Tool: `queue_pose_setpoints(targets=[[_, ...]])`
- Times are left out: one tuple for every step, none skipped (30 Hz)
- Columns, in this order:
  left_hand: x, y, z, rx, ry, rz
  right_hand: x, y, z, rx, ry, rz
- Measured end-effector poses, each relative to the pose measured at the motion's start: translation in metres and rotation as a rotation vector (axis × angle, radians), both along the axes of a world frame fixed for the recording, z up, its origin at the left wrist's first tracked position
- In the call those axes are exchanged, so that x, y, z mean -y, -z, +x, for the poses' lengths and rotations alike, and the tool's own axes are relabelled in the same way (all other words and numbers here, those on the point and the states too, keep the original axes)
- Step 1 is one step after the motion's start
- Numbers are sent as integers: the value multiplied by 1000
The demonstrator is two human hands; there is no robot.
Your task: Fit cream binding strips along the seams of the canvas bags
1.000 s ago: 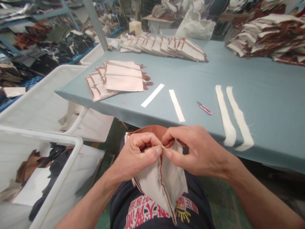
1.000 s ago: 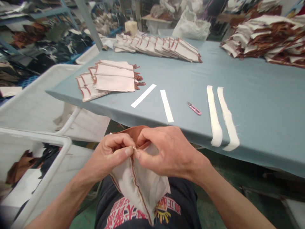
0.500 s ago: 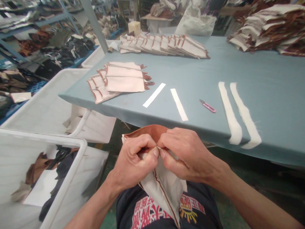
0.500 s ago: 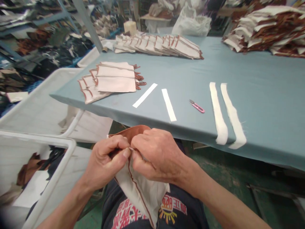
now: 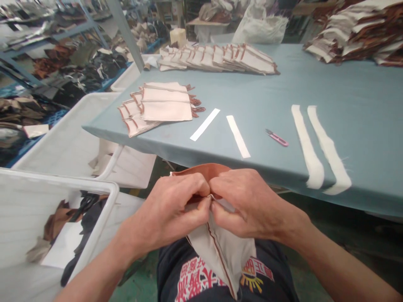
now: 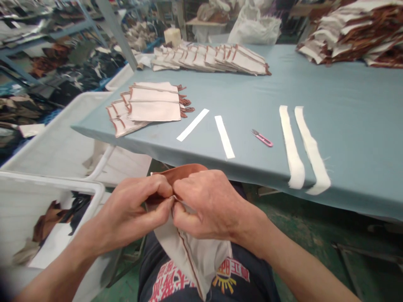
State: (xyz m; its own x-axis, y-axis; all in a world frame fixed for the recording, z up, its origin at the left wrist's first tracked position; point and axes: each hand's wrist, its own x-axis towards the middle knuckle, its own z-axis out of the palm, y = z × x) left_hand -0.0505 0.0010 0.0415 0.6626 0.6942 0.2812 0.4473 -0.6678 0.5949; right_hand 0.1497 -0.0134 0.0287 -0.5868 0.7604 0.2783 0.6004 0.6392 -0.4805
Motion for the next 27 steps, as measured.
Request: queue_pose_setpoints(targets=[[-1,0,1,-5,11,34,-1,-1,0,-10,-8,0],[-1,1,1,-11,28,68,-2,-1,1,-30,-15,-3],[-2,1,1,-18,50,95,-3,-1,2,-61,-24,-12],[-3,1,1,-22,77,116,-4,0,3,-104,-34,-26],[-4,1,0,-22,107,129,-5,1,4,-156,-43,-48],[-5,0,-1,-22,136,133,-7,2,6,-211,-53,-82],[-6,0,-2,-28,159,130,-8,3,8,-265,-63,-132],[-7,-1,-2,-37,175,127,-9,4,11,-312,-76,-198],[-7,-1,-2,-50,185,128,-10,4,13,-352,-90,-274],[-7,-1,-2,-65,191,131,-11,5,15,-387,-105,-350],[-7,-1,-2,-76,191,138,-12,6,17,-416,-119,-417],[-7,0,-1,-84,191,148,-13,6,19,-444,-128,-471],[-6,1,-1,-87,195,161,-14,7,21,-471,-134,-513],[-6,2,0,-87,198,176,-15,8,22,-497,-140,-547],[-6,4,1,-88,202,193,-16,10,24,-523,-148,-576],[-7,5,2,-89,205,211,-17,11,25,-546,-157,-605],[-7,5,3,-90,209,229,-18,13,26,-565,-163,-635],[-8,6,4,-94,215,245,-19,14,27,-578,-165,-667],[-9,5,5,-103,222,259,-20,15,28,-587,-165,-704],[-9,4,6,-120,235,272,-20,16,29,-591,-160,-745],[-10,3,6,-139,253,288,-21,17,29,-596,-154,-784],[-11,1,7,-163,270,309,-21,18,30,-601,-148,-822],[-11,0,7,-194,285,334,-22,19,31,-608,-145,-853],[-12,-1,7,-225,299,366,-22,21,32,-620,-147,-875],[-13,-1,7,-253,309,402,-23,22,33,-635,-158,-892],[-14,-1,7,-277,314,438,-23,24,33,-653,-177,-905],[-15,1,6,-299,312,470,-24,26,33,-672,-198,-910]])
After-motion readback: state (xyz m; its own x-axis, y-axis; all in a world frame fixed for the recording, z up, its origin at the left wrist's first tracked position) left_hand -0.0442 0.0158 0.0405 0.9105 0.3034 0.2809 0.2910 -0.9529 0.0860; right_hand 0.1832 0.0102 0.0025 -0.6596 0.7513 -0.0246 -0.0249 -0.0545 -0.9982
